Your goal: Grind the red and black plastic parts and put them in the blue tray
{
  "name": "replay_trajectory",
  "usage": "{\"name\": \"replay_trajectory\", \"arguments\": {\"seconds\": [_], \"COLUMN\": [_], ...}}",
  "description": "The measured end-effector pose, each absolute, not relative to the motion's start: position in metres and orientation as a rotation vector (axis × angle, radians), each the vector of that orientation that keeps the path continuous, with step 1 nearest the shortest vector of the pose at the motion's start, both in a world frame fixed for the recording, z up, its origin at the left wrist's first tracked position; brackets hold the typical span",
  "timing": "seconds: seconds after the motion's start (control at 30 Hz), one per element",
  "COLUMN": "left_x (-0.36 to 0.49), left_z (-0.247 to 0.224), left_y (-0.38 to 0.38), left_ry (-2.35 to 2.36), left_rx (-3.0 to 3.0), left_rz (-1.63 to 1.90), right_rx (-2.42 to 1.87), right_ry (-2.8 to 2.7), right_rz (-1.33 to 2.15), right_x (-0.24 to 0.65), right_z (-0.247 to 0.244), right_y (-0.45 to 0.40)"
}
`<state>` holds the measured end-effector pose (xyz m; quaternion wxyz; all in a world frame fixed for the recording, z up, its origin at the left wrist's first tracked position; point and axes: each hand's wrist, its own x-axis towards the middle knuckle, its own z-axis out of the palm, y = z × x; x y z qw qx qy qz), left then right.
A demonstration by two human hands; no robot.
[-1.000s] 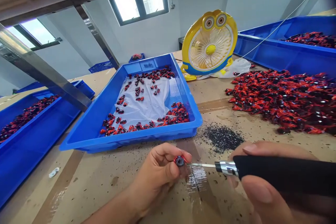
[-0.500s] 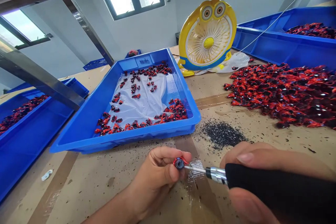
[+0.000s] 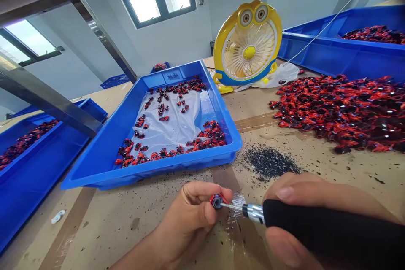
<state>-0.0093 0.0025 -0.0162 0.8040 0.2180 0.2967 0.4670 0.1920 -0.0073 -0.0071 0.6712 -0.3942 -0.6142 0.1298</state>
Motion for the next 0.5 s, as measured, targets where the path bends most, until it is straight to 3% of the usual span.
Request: {"name": "replay_trajectory", "arguments": {"seconds": [0.5], "left_x": [-0.007], "left_z": [-0.003], "left_y": [0.003], "left_ry": [0.679], "left_rx": [0.506], "left_rz": [0.976], "right_rx": [-0.909], "right_ry": [-1.292], "right_rz": [0.397], "right_x": [0.172], "right_z": [0.003], "right_y": [-0.009]}}
